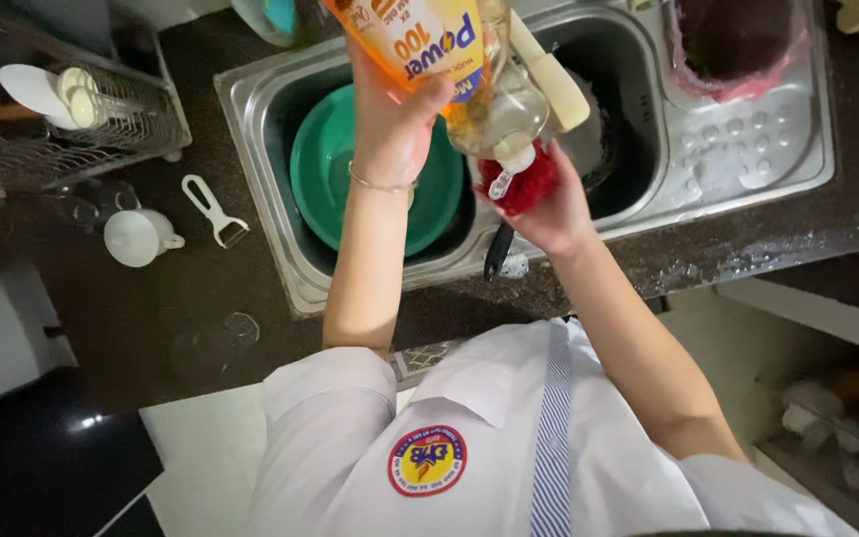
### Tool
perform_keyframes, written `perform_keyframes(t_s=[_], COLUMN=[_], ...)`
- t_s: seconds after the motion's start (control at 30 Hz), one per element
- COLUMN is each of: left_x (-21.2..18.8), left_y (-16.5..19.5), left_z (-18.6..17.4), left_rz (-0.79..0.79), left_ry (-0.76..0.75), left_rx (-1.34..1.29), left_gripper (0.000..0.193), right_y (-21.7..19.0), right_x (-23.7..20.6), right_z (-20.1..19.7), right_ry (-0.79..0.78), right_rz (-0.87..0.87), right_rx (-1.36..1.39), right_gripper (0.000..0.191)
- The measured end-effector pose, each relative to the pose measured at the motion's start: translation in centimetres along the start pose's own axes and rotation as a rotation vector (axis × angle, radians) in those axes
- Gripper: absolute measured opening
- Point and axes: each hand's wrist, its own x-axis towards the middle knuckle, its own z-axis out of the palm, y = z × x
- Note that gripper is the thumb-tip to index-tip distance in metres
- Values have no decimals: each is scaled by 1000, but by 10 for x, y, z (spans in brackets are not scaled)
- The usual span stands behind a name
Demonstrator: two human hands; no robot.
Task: The person carries a used frying pan to the kitchen sink, fills it with water, scrubs its interior and handle with a red sponge using dish soap, rinses the pan under the tap, wipes a metal pot lid with the sponge, and places the pan on a dish rack.
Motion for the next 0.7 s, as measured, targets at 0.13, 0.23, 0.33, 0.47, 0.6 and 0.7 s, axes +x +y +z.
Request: perform_keyframes(t_s=[0.13,0.23,0.33,0.47,0.6,0.7], left_x=[-11,-16,-16,-14,-9,-1], left_y=[2,2,0,0,0,-7], left_z=[3,-1,-8,-16,-21,-30], left_rz=[-33,-34,3,12,-85,-249], left_ry=[32,55,106,167,196,183], left_rx=[118,148,149,83,-86,-329], left_gripper=[66,63,65,65,64,62], right_y=[12,14,15,16,15,12], right_x=[7,7,5,2,1,1], right_z=[22,26,25,22,11,-6], right_ry=[-40,-71,-72,-64,-87,-159], right_rz=[53,35,25,52,95,155], right_rx=[65,70,73,93,98,223], right_gripper=[56,53,52,54,59,56])
